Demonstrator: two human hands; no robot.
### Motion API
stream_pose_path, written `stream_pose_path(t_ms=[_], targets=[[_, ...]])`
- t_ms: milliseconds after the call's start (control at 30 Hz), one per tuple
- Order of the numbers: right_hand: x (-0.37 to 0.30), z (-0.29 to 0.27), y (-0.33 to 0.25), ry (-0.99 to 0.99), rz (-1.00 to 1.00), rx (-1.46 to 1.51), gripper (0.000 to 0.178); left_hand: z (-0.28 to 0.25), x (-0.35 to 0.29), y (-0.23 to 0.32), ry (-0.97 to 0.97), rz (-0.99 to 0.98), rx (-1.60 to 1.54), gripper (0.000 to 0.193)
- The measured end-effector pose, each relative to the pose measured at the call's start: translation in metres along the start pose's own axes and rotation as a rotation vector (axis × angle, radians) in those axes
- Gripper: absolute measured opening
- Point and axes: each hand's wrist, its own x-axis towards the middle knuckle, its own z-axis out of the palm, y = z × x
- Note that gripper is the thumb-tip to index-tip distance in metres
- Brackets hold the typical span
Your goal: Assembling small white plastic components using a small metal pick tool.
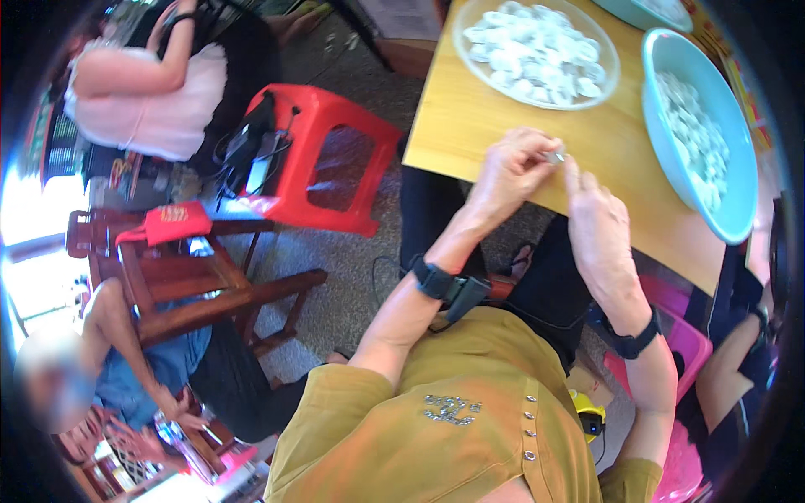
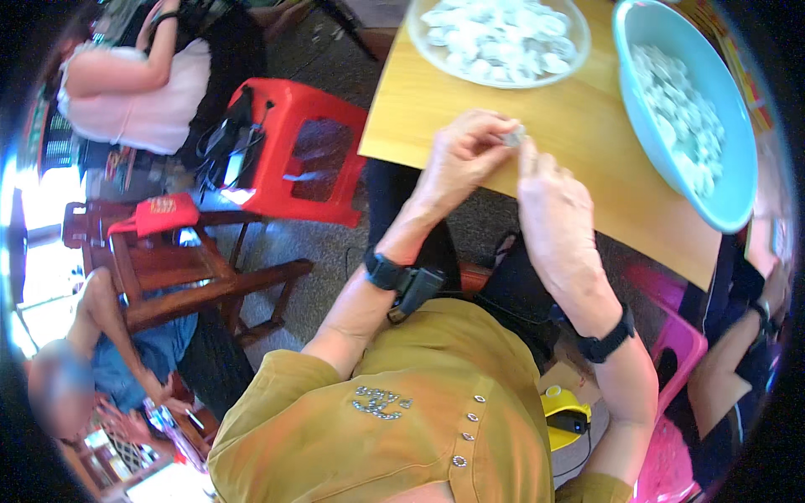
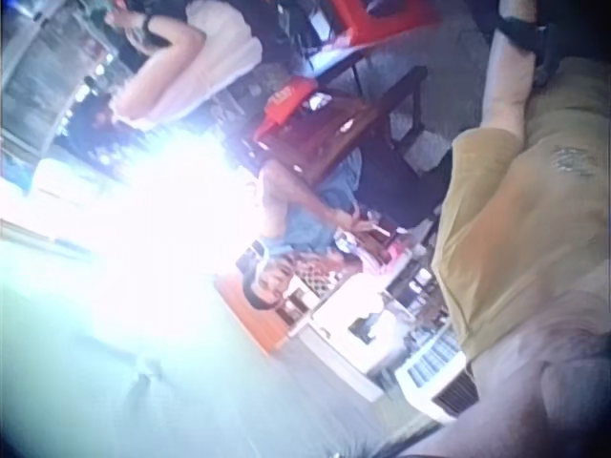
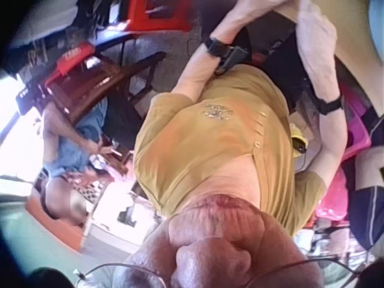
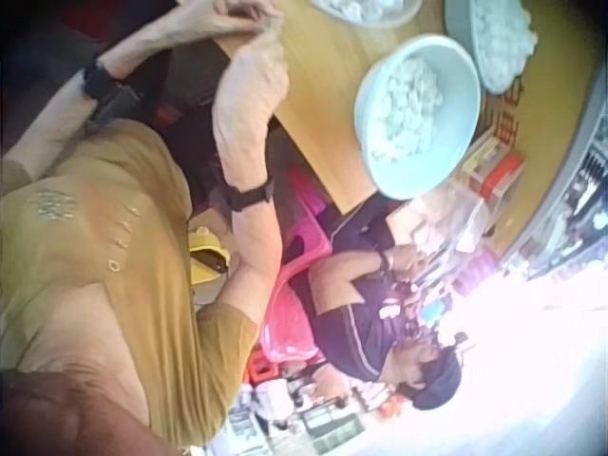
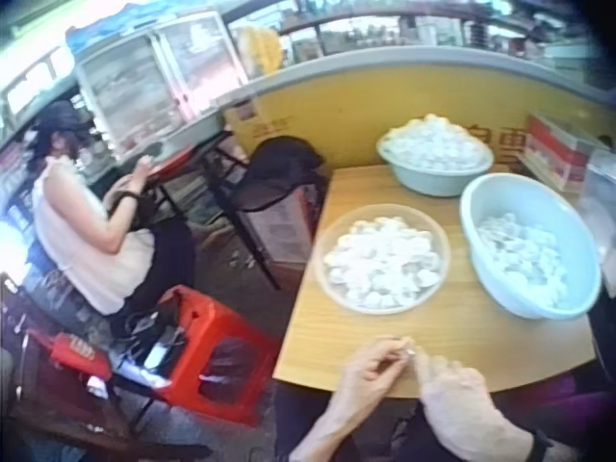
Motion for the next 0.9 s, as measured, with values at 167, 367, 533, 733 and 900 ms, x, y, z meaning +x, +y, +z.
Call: stream_pose_path(t_ms=[167, 367, 533, 733, 900], targets=[[0.003, -0.003, 0.008, 0.001, -0.087, -0.004, 0.046, 0.003, 0.002, -0.002, 0.047, 0.078, -0.044, 0.02], [0.006, -0.012, 0.015, -0.012, -0.118, 0.081, 0.045, 0.005, 0.003, -0.004, 0.085, 0.157, 0.01, 0.02], [0.011, -0.022, 0.015, -0.053, -0.132, 0.103, 0.042, 0.005, 0.001, -0.004, 0.087, 0.175, 0.002, 0.021], [0.009, -0.017, 0.015, -0.01, -0.15, 0.075, 0.04, 0.006, 0.002, -0.005, 0.098, 0.2, 0.022, 0.02], [0.008, -0.014, 0.016, -0.014, -0.155, 0.061, 0.042, 0.009, 0.004, -0.009, 0.064, 0.232, 0.113, 0.018]])
